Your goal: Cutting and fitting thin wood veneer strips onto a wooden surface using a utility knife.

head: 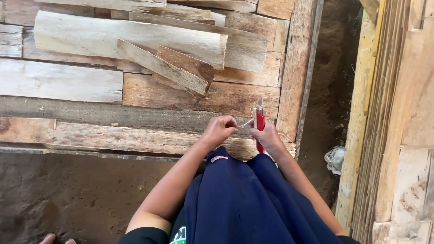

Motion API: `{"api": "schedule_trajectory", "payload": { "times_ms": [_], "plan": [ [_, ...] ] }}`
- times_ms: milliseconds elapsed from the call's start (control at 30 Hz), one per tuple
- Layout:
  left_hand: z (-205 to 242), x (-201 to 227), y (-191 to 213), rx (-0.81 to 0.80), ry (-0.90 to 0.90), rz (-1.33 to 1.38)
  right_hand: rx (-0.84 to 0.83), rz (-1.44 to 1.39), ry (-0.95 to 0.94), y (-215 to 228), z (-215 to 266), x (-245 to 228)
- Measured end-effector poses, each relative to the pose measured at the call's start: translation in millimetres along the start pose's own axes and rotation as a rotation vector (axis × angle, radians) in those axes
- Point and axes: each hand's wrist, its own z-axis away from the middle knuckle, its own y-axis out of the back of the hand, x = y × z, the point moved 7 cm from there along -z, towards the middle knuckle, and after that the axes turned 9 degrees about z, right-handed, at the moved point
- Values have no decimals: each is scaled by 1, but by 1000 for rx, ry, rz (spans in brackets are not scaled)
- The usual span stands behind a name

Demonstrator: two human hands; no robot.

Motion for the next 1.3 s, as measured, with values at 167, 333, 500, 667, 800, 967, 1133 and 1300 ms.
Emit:
{"api": "schedule_trajectory", "payload": {
  "times_ms": [167,333,500,667,800,967,1133,1300],
  "plan": [
    [-3,1,-40,-25,-1,28,-103,-243,-53,13,28,-33],
    [-1,1,-74,-31,-112,30,-99,-110,-68,46,35,-30],
    [14,-8,-52,149,-229,-408,78,873,-113,101,7,22],
    [35,-18,5,357,-226,-692,39,1084,-91,81,6,17],
    [42,-31,29,396,-246,-708,16,1199,-159,74,9,12],
    [28,-51,32,307,-277,-733,4,1201,-129,71,16,0],
    [25,-44,34,244,-220,-790,42,1161,-140,84,20,6],
    [10,-64,22,167,-116,-904,67,1246,-68,79,9,12]
  ]
}}
